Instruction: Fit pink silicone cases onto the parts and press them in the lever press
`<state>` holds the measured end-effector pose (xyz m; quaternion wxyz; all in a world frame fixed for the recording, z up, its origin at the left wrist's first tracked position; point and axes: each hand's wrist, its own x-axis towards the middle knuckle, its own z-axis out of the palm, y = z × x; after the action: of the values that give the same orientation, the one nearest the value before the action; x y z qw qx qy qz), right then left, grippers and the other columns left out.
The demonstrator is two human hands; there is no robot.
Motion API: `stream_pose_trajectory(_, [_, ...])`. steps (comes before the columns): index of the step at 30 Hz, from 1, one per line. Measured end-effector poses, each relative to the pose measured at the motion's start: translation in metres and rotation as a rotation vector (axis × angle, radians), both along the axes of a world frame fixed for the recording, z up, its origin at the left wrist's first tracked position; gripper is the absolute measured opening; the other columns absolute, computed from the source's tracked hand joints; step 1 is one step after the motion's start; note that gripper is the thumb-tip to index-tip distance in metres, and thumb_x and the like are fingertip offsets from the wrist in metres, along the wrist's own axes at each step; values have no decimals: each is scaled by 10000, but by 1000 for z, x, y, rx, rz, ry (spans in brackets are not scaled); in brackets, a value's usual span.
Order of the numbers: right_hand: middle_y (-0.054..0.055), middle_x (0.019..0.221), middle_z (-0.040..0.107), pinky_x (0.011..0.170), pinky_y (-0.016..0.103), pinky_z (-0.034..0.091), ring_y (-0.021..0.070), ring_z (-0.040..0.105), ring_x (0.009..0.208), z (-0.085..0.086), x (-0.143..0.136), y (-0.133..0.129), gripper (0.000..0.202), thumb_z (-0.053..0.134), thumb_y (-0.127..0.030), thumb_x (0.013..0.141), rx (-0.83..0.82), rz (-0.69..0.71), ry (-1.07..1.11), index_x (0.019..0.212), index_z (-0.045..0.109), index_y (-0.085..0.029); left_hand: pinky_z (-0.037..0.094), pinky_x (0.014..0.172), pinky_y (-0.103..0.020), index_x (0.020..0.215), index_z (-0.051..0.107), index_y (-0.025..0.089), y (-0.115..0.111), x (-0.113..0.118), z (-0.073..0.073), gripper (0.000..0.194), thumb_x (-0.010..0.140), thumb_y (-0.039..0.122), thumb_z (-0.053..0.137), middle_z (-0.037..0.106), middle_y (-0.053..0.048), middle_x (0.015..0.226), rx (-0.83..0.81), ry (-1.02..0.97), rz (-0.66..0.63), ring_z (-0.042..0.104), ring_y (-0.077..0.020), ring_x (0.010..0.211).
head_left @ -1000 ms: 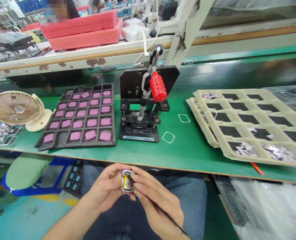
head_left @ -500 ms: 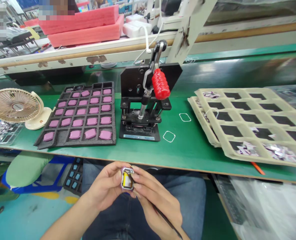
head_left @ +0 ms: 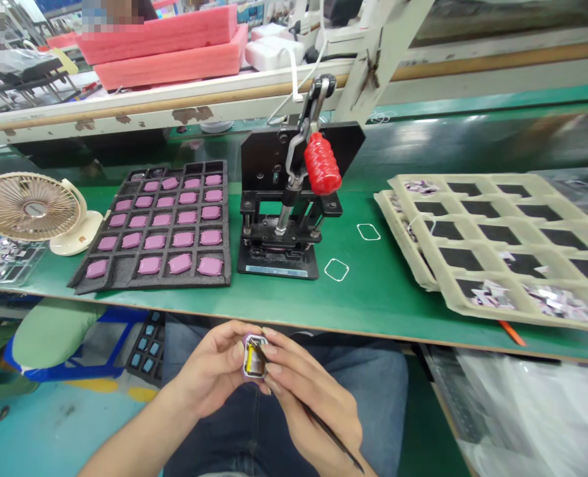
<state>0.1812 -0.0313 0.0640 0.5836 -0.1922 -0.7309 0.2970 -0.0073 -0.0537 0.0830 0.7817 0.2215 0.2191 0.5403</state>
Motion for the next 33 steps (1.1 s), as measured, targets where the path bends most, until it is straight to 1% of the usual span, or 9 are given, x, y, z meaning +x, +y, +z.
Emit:
stream_pose_trajectory(7, [146,1436,695,1115,523,648,359,633,1423,-6,2,-2,574,677,187,858,41,20,-45,1350,721,-106,684,782,-281,1220,792,224,-1,2,1,294,961,307,904,739,-68,1099,-18,-11,12,733,-178,897])
stream_pose_trajectory(13, [137,1443,690,1117,505,650,342,631,1428,-15,5,-4,573,653,184,870,75,1,-44,1356,715,-112,687,781,-299,1198,792,208,-2,5,1,282,960,312,900,735,-75,1062,-58,-12,17,730,-188,879])
stream_pose_trajectory(19, [152,1396,717,1040,531,685,359,676,1369,-11,3,-2,549,684,167,866,54,-39,-23,1330,730,-123,668,781,-281,1196,801,225,-2,6,-1,260,977,338,882,734,-90,1084,-82,34,39,731,-192,890])
stream_pose_trajectory(22, [116,1374,736,1016,512,695,330,722,1303,-6,4,-8,534,657,154,887,3,-116,56,1303,745,-169,659,800,-289,1203,799,217,-2,6,0,266,977,333,878,731,-114,1115,-96,65,51,739,-221,928])
stream_pose_trajectory(25, [86,1372,745,1005,473,695,290,762,1228,0,11,-8,518,652,130,902,-56,-287,126,1268,775,-215,648,824,-301,1206,795,205,-3,5,0,282,972,337,881,722,-147,1166,-126,71,79,739,-249,971])
stream_pose_trajectory(27, [79,1326,768,993,467,691,282,788,1155,7,20,9,460,702,81,909,-58,-430,139,1225,810,-235,643,828,-307,1239,790,217,-5,4,-3,319,962,337,891,715,-161,1200,-156,67,103,735,-256,989])
stream_pose_trajectory(29, [74,1241,798,1000,470,683,272,808,1077,20,33,46,333,770,-37,938,-87,-579,166,1191,837,-243,641,815,-314,1304,775,243,-8,2,-6,376,960,333,893,711,-168,1222,-188,84,107,731,-261,999])
stream_pose_trajectory(31, [79,1180,812,1048,470,661,264,809,1062,39,48,103,234,799,-232,982,-200,-689,181,1212,843,-229,639,792,-319,1327,769,253,-10,2,-9,396,959,333,892,705,-172,1236,-203,108,88,726,-268,1006])
stream_pose_trajectory(33, [90,1128,818,1080,486,635,280,801,1076,63,64,172,270,806,-384,973,-270,-744,136,1152,854,-187,628,763,-313,1289,785,237,-11,3,-10,365,954,336,894,700,-174,1240,-193,128,54,718,-276,1012])
